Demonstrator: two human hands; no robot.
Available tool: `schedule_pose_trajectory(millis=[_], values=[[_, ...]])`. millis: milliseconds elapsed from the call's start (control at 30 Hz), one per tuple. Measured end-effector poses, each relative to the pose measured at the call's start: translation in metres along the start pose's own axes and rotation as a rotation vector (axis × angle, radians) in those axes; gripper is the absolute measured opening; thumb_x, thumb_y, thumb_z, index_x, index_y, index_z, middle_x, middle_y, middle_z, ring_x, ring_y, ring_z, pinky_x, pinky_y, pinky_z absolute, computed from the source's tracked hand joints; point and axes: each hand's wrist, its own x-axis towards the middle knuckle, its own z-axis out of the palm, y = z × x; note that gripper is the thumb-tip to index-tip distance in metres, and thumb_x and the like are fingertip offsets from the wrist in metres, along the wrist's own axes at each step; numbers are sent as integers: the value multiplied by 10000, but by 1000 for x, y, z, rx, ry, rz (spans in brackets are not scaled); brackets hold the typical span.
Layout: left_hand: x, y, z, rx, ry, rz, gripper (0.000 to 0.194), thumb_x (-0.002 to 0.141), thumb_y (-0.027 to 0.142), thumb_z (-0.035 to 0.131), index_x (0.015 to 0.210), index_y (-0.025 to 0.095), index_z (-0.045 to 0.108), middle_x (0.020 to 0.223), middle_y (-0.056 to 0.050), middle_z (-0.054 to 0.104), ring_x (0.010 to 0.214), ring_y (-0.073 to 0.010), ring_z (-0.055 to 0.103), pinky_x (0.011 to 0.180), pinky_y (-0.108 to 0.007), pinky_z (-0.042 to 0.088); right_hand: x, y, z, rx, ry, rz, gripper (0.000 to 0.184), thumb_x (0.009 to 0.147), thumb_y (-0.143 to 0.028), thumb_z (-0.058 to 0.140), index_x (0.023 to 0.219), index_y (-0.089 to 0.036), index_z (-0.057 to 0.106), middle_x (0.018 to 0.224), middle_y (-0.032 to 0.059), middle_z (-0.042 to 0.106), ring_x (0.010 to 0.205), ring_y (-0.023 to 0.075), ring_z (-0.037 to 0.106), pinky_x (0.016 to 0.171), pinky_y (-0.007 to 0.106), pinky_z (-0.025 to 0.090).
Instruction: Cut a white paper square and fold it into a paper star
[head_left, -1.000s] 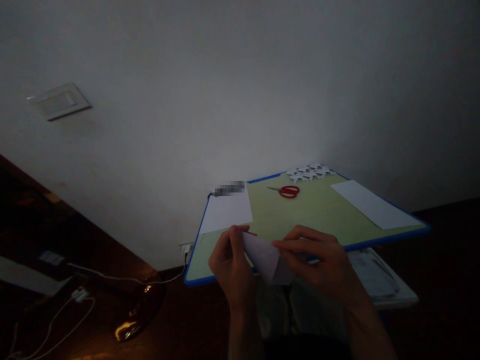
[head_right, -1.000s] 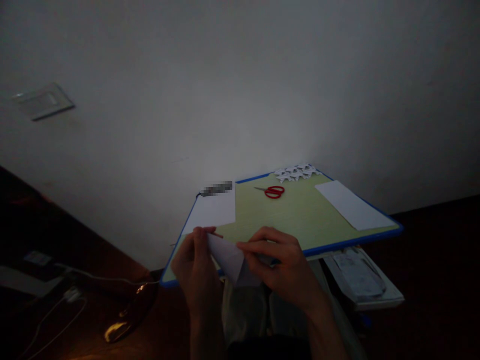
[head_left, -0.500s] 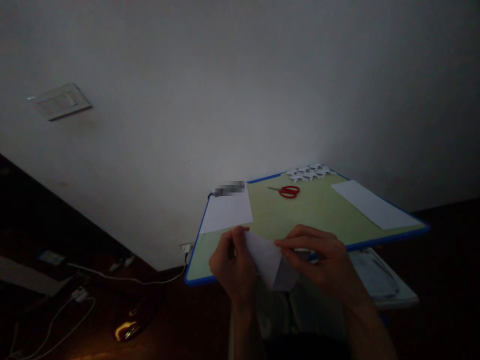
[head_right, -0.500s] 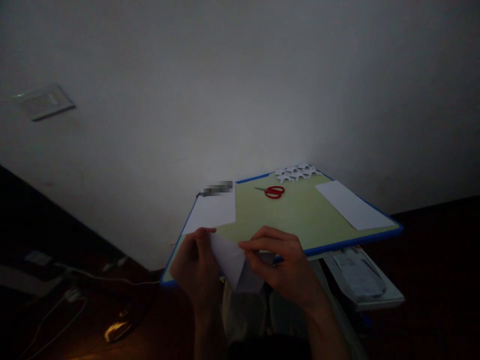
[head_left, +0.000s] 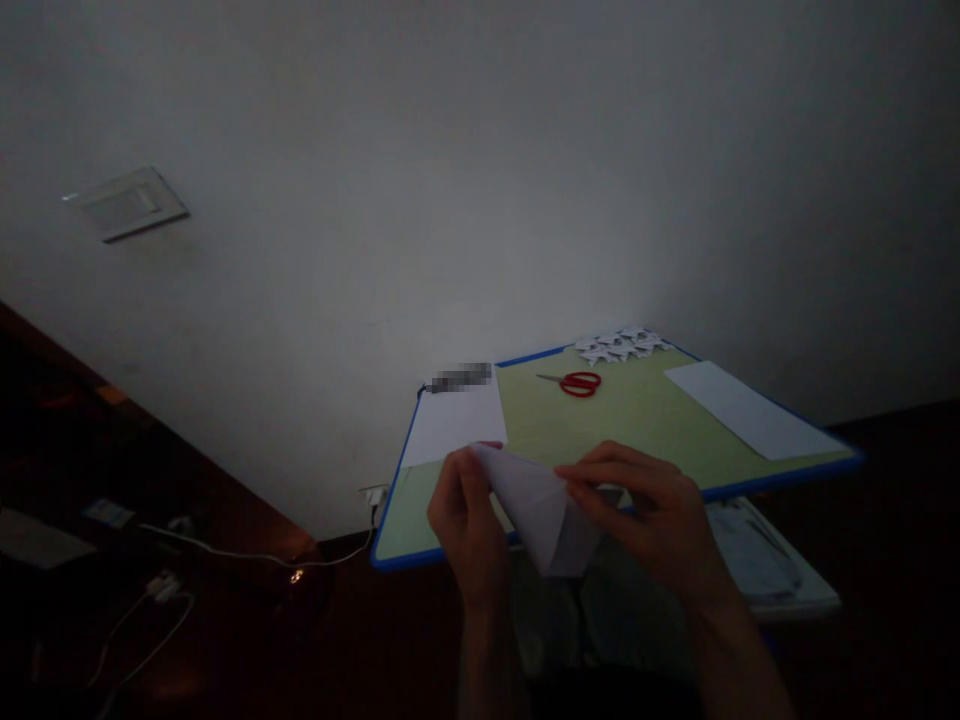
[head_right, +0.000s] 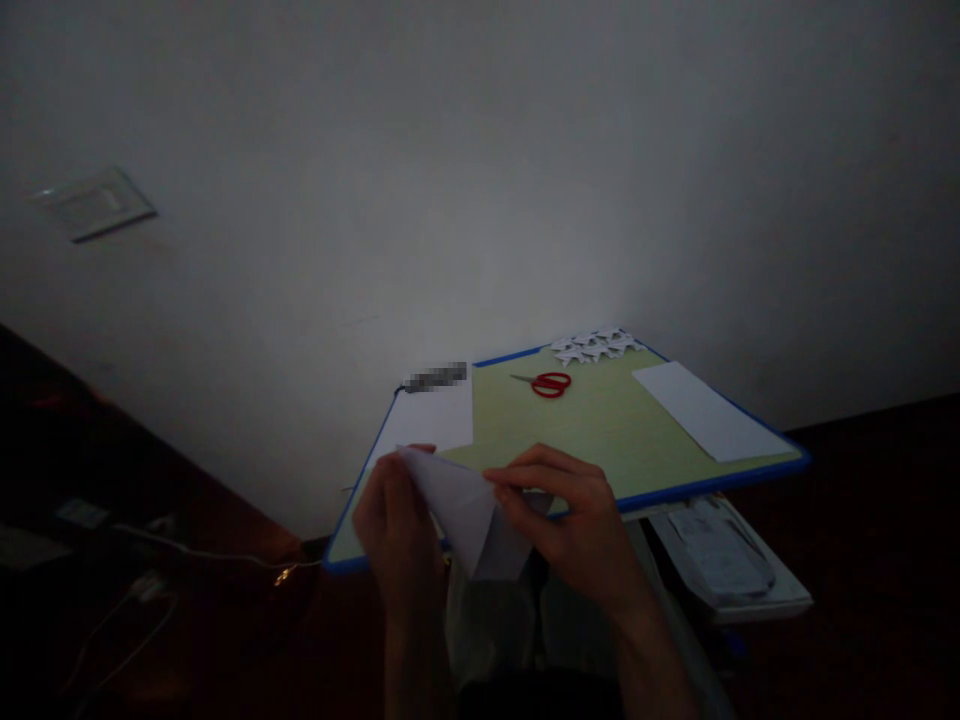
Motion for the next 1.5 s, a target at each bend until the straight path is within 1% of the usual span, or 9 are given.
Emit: schedule_pose_trajectory(millis=[133,333,533,733,867,933,1033,1200,1500], values=[[-1,3,3,21,-46,37,508,1010,554,646,660,196,561,624,43,444,579,-124,408,523,-231,338,-1,2,-1,-9,19,4,219,914,-116,766,1034,-270,866,862,6,787,740,135,716,639,221,555],[0,7,5,203,-11,92,476,1027,519,619,678,195,613,604,33,518,575,-134,463,517,-238,341,-2,1,-1,-9,1,17,216,924,-121,757,1037,-271,863,830,-1,761,726,130,703,638,221,547],[1,4,3,221,-29,86,444,1028,510,618,724,189,659,619,23,564,581,-139,499,518,-237,359,-2,2,1,-4,4,17,209,918,-117,754,1020,-262,866,818,9,761,705,141,701,616,233,546],[1,4,-3,47,-85,-20,452,943,581,725,727,185,702,611,24,525,554,-121,465,484,-217,352,-3,5,-4,45,-26,60,220,911,-118,760,1019,-276,867,852,19,781,746,153,726,625,236,543],[0,4,-9,-258,-191,-216,457,934,643,703,978,200,803,679,16,523,532,-106,436,446,-200,331,-4,5,-11,104,-43,77,204,895,-125,775,989,-276,874,824,24,768,716,158,706,578,236,520],[1,5,-10,-365,-242,-197,407,935,594,729,1016,207,822,739,7,517,561,-98,432,463,-196,341,-4,4,-13,120,-78,80,200,892,-124,776,982,-273,875,800,19,753,692,150,692,561,231,502],[4,6,-9,-453,-300,-83,265,959,466,748,920,215,824,825,-13,528,640,-103,462,506,-192,366,-5,4,-13,140,-111,85,207,900,-123,769,998,-275,871,801,15,746,686,145,686,564,233,494],[6,4,-10,-442,-317,-101,251,983,417,726,872,206,805,867,-18,549,580,-83,437,463,-197,337,-5,4,-14,118,-83,72,199,902,-126,762,976,-279,865,813,24,750,711,163,692,570,248,494],[9,5,-8,-378,-283,-208,358,876,531,824,859,173,815,759,-29,656,555,-98,529,480,-194,409,-4,3,-14,103,-77,33,222,929,-114,738,1020,-283,850,833,16,737,732,160,690,601,259,505]])
